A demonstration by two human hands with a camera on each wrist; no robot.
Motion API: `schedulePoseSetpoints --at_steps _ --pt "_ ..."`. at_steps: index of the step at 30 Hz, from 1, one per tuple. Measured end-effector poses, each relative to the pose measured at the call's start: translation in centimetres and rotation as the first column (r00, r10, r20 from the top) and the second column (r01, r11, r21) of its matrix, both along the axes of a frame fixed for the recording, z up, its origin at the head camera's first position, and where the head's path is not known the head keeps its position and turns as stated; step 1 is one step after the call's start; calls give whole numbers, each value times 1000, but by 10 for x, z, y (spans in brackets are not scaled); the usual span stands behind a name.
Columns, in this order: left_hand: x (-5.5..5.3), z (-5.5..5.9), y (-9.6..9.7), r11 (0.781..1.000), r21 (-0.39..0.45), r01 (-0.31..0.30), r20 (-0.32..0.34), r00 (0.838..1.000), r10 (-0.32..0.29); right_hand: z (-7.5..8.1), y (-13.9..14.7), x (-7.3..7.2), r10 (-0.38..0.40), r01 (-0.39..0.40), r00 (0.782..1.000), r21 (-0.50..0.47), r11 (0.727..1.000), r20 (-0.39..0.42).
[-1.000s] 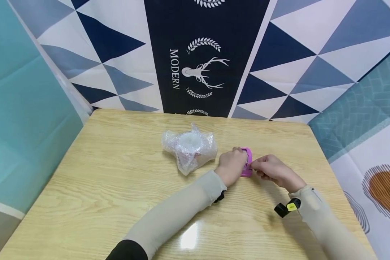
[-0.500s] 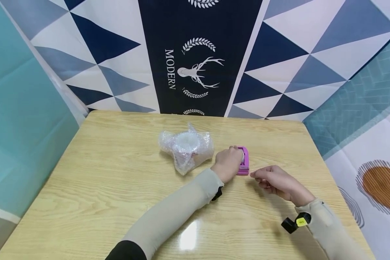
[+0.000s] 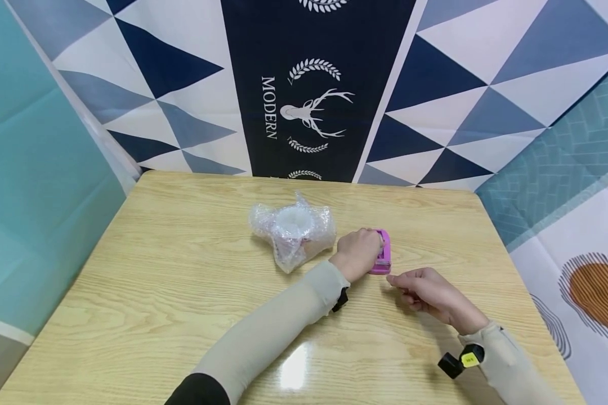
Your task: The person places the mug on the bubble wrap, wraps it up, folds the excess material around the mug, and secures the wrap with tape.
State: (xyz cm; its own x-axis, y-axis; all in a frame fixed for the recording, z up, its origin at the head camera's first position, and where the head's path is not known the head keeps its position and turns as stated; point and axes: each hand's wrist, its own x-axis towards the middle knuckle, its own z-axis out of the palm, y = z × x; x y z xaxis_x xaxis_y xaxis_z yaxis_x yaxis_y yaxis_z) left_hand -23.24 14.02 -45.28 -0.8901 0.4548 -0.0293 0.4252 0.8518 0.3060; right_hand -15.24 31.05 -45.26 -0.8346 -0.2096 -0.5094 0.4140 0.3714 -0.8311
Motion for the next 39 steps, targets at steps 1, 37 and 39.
schedulePoseSetpoints --at_steps 1,37,39 --pt "0 0 0 1000 2 -9 -3 1000 9 0 0 0 6 -6 1000 7 1000 -2" --pt "4 2 3 999 -38 -9 -20 1000 8 -24 -1 0 41 -32 998 158 987 -51" --pt "4 2 2 999 -41 -8 -27 1000 7 -24 -2 -1 26 -19 999 163 986 -46"
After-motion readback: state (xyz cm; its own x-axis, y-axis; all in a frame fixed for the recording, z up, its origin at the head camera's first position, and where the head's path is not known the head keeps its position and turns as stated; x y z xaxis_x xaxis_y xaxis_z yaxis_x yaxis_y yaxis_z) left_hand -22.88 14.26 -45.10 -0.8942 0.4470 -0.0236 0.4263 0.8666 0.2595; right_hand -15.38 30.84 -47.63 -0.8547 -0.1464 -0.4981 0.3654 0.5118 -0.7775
